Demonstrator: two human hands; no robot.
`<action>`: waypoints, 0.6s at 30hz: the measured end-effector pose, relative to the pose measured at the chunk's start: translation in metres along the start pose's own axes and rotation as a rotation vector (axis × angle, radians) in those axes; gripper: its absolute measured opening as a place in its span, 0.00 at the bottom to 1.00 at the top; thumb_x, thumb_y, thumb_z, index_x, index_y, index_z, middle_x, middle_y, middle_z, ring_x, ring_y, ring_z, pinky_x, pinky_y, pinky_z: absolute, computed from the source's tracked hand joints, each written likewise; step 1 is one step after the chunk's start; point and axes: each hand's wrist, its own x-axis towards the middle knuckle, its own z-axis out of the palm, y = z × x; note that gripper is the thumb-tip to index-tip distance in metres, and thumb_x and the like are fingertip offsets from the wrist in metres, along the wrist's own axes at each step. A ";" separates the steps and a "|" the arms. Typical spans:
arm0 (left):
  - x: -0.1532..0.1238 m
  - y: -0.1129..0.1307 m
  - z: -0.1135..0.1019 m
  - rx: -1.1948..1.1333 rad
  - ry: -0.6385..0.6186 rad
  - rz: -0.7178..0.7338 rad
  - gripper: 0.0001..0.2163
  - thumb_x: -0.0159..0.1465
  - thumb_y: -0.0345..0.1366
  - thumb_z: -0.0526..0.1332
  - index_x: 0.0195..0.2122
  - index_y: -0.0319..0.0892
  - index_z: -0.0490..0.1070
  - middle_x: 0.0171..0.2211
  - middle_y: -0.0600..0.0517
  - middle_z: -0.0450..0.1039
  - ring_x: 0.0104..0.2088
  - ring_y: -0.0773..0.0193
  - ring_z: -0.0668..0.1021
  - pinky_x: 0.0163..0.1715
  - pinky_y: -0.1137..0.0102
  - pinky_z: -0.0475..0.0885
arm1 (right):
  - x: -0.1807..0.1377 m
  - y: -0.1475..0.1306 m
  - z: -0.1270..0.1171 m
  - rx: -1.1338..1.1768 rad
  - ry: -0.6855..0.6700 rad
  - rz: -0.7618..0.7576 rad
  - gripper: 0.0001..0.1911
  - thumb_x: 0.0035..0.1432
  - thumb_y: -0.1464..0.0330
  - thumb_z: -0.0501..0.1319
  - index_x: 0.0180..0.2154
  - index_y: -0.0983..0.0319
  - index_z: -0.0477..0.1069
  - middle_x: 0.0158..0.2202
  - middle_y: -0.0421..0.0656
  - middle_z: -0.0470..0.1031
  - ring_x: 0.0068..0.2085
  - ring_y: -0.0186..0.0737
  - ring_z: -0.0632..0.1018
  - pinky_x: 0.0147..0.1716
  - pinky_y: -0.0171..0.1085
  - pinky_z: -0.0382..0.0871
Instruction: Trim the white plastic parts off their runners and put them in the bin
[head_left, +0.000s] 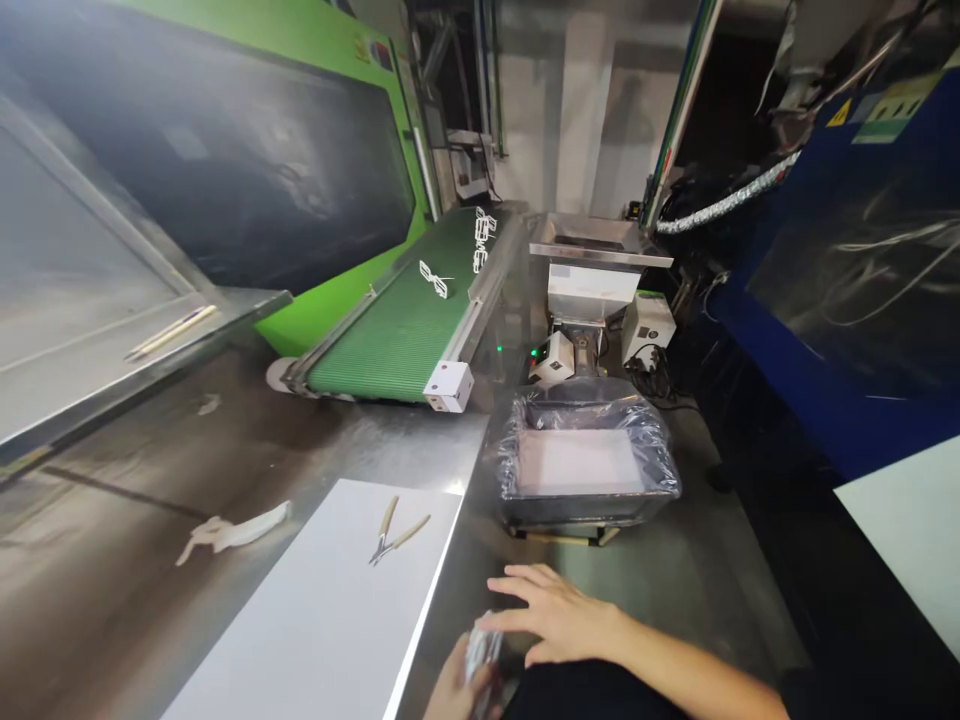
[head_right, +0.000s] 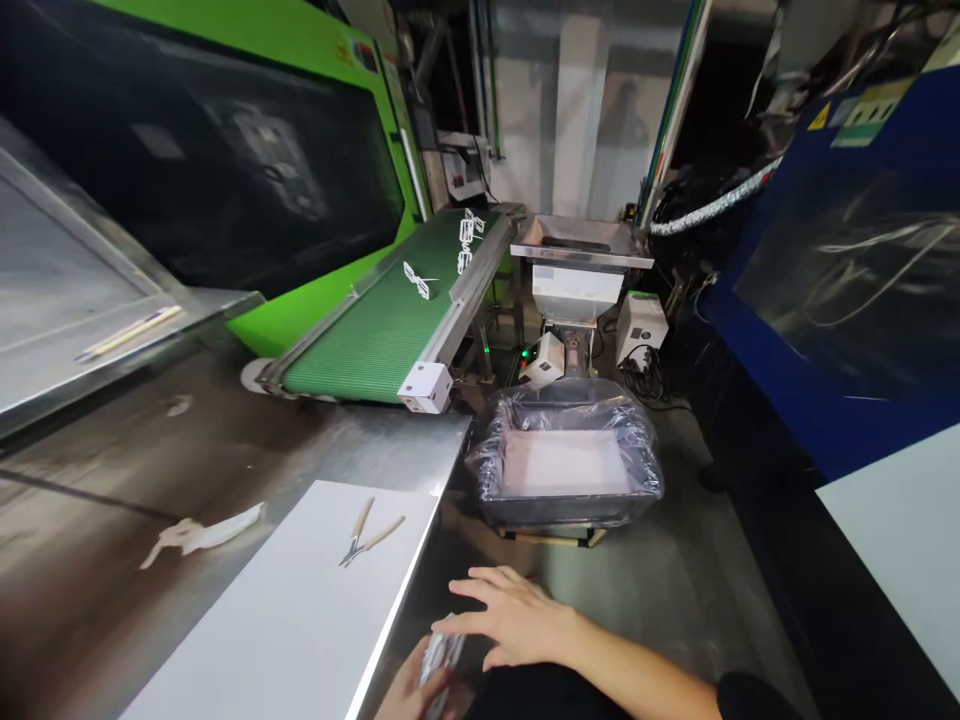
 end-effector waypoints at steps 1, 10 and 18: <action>0.008 0.001 0.009 -0.031 -0.086 -0.012 0.27 0.46 0.54 0.76 0.39 0.46 0.71 0.31 0.50 0.77 0.32 0.50 0.83 0.26 0.64 0.78 | 0.005 0.002 -0.003 -0.042 -0.016 -0.028 0.39 0.64 0.66 0.69 0.71 0.44 0.58 0.74 0.43 0.56 0.74 0.52 0.56 0.71 0.52 0.53; 0.040 0.031 0.047 -0.160 -0.437 -0.092 0.27 0.53 0.51 0.73 0.45 0.45 0.64 0.34 0.52 0.76 0.30 0.61 0.80 0.26 0.70 0.75 | 0.011 0.051 -0.019 -0.073 -0.076 -0.044 0.24 0.65 0.71 0.62 0.62 0.53 0.71 0.60 0.46 0.73 0.59 0.46 0.75 0.58 0.41 0.70; 0.109 0.086 0.096 -0.130 -0.272 -0.137 0.37 0.49 0.61 0.72 0.52 0.42 0.71 0.48 0.42 0.78 0.46 0.48 0.82 0.44 0.57 0.80 | -0.007 0.172 -0.067 0.007 -0.021 0.225 0.24 0.63 0.77 0.60 0.58 0.54 0.72 0.55 0.41 0.77 0.51 0.39 0.80 0.51 0.34 0.73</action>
